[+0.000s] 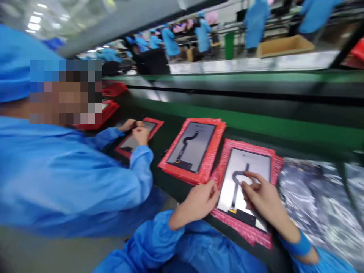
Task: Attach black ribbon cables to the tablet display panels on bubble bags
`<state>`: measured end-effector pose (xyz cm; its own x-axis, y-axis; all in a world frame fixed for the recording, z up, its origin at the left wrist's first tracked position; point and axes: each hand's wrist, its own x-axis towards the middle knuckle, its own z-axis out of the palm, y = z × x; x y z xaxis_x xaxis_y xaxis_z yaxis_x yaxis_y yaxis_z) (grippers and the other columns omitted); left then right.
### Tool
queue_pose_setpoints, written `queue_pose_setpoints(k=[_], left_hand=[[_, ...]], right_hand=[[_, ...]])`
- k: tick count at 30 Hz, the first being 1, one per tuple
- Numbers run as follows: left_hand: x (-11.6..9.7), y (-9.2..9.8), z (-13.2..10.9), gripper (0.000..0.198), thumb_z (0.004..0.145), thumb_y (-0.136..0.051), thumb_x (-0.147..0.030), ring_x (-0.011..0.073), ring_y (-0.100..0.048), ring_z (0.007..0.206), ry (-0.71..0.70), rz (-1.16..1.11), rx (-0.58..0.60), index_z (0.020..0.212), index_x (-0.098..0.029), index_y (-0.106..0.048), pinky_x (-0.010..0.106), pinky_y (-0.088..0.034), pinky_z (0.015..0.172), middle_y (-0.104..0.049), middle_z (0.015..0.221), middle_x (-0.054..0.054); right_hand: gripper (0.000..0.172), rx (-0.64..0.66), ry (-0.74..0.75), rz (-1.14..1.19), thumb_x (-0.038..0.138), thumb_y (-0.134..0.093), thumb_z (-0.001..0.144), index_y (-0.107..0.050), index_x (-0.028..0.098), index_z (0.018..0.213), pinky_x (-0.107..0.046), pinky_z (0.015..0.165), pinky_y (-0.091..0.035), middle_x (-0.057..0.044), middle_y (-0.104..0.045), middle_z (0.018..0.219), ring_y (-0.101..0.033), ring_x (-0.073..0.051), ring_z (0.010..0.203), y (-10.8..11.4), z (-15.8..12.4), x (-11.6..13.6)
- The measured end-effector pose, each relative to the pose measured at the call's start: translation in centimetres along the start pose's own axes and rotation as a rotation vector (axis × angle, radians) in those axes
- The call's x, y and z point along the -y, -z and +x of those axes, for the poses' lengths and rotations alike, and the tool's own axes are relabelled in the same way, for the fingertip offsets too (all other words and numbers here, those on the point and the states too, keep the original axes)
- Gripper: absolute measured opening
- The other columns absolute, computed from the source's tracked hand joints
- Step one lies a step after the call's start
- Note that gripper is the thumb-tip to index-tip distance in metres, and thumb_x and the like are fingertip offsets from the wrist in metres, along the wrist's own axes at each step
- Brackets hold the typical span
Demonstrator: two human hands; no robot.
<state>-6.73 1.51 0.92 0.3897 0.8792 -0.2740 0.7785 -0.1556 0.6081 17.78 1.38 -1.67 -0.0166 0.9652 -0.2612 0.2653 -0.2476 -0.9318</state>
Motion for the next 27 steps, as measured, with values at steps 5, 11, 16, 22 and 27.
queue_pose_setpoints(k=[5, 11, 16, 22, 27], left_hand=[[0.2, 3.3, -1.5, 0.023, 0.102, -0.046, -0.039, 0.0117, -0.046, 0.072, -0.073, -0.574, 0.011, 0.087, -0.023, -0.04, 0.025, -0.042, 0.07, -0.044, 0.08, -0.004], [-2.1, 3.7, -0.3, 0.058, 0.084, -0.074, -0.037, 0.0178, -0.067, 0.09, -0.038, -0.968, -0.061, 0.132, -0.026, -0.042, 0.031, -0.057, 0.078, -0.066, 0.117, 0.006], [-3.7, 3.2, 2.1, 0.068, 0.087, -0.059, -0.013, 0.0271, -0.047, 0.15, -0.353, -0.696, -0.317, 0.153, -0.024, -0.048, 0.046, -0.035, 0.129, -0.053, 0.158, 0.009], [-0.9, 7.2, 4.9, 0.059, 0.093, -0.061, -0.018, 0.029, -0.051, 0.148, -0.379, -0.589, -0.585, 0.152, -0.021, -0.053, 0.047, -0.034, 0.13, -0.057, 0.155, 0.011], [3.3, 11.2, 5.7, 0.068, 0.09, -0.068, -0.029, 0.0305, -0.059, 0.14, -0.314, -0.667, -0.635, 0.155, -0.021, -0.048, 0.047, -0.049, 0.12, -0.058, 0.155, 0.012]], right_hand=[[0.05, -0.004, -0.073, 0.128, 0.062, -0.064, 0.089, -0.054, 0.022, 0.116, -0.027, 0.038, -0.046, 0.004, -0.063, 0.059, -0.058, -0.019, 0.037, -2.8, -0.8, 3.7], [0.055, 0.01, -0.05, 0.193, 0.073, -0.068, 0.081, -0.047, 0.025, 0.096, -0.023, 0.035, -0.043, 0.005, -0.062, 0.057, -0.058, -0.017, 0.036, -3.3, -1.1, 6.1], [0.07, -0.088, 0.03, 0.278, 0.085, -0.077, 0.068, -0.045, 0.025, 0.083, -0.023, 0.032, -0.042, 0.005, -0.057, 0.048, -0.052, -0.015, 0.029, -1.4, -1.0, 7.3], [0.063, -0.226, 0.214, 0.321, 0.075, -0.085, 0.073, -0.048, 0.024, 0.082, -0.023, 0.03, -0.042, 0.002, -0.059, 0.046, -0.052, -0.017, 0.029, 1.3, 0.2, 5.0], [0.064, -0.216, 0.111, 0.299, 0.067, -0.093, 0.065, -0.051, 0.023, 0.087, -0.022, 0.032, -0.042, 0.002, -0.06, 0.049, -0.053, -0.016, 0.033, 2.5, 1.8, 2.6]])
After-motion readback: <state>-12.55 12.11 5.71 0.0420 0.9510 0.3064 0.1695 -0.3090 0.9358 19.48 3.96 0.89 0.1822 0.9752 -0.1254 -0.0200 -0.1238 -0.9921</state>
